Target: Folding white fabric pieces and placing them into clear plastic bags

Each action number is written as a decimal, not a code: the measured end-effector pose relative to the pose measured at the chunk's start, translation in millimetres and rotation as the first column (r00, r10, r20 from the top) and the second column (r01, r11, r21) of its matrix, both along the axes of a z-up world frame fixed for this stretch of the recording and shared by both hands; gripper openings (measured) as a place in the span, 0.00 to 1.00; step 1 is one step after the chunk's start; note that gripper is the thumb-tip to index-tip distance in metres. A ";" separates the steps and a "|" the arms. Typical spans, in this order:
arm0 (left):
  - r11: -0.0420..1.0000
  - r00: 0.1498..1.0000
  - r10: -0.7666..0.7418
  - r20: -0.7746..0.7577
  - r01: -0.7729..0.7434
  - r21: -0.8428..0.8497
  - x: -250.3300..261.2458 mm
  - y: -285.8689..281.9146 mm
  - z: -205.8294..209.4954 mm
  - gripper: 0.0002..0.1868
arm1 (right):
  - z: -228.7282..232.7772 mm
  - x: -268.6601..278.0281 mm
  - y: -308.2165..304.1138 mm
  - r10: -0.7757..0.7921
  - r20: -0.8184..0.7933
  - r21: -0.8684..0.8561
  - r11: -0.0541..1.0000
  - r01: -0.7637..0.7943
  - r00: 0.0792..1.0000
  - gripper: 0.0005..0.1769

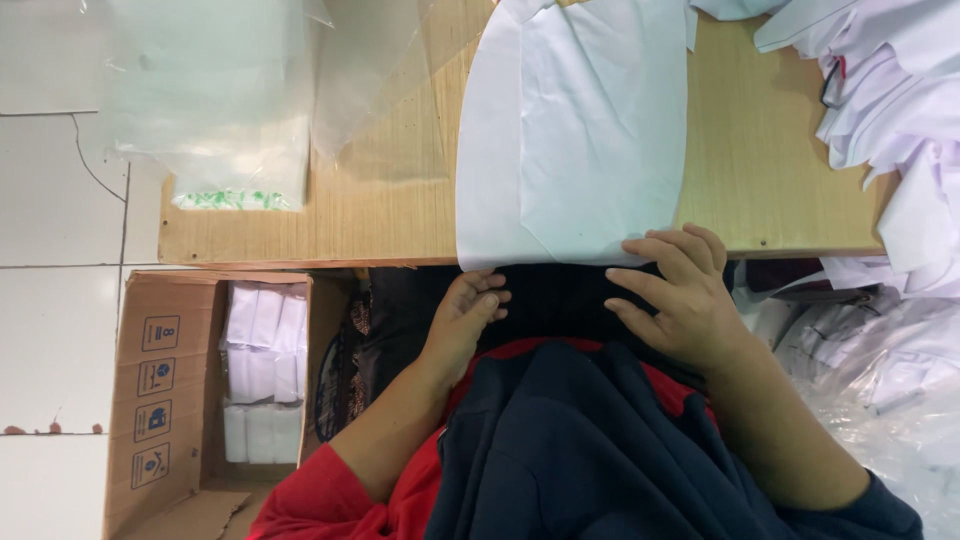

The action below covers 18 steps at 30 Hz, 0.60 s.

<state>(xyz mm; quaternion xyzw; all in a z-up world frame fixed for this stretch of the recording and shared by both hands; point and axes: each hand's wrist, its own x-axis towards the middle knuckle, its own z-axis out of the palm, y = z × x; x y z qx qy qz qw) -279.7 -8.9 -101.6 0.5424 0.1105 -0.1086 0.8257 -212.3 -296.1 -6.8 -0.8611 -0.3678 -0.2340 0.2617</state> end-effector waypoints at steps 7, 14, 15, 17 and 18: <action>0.961 0.994 0.106 0.030 -0.094 -0.261 10.4 -15.7 -17.0 0.16 | -9.9 -16.6 -10.6 -0.021 0.027 0.066 0.998 0.019 0.999 0.10; 0.920 0.943 0.325 0.067 -0.299 -0.255 13.5 -26.7 25.0 0.09 | -11.0 -24.1 2.8 0.011 0.056 0.134 0.991 -0.019 0.998 0.06; 0.902 0.933 0.355 0.063 -0.324 -0.285 11.5 -29.1 39.4 0.08 | -13.9 -24.4 4.0 0.017 0.064 0.138 0.990 -0.026 0.998 0.06; 0.890 0.929 0.369 0.043 -0.339 -0.304 11.2 -30.9 40.2 0.09 | -8.9 -20.8 8.9 0.015 0.089 0.131 0.991 -0.027 0.996 0.06; 0.877 0.925 0.381 0.016 -0.356 -0.323 10.8 -31.4 40.3 0.11 | -6.5 -19.4 11.6 0.012 0.108 0.120 0.992 -0.025 0.994 0.07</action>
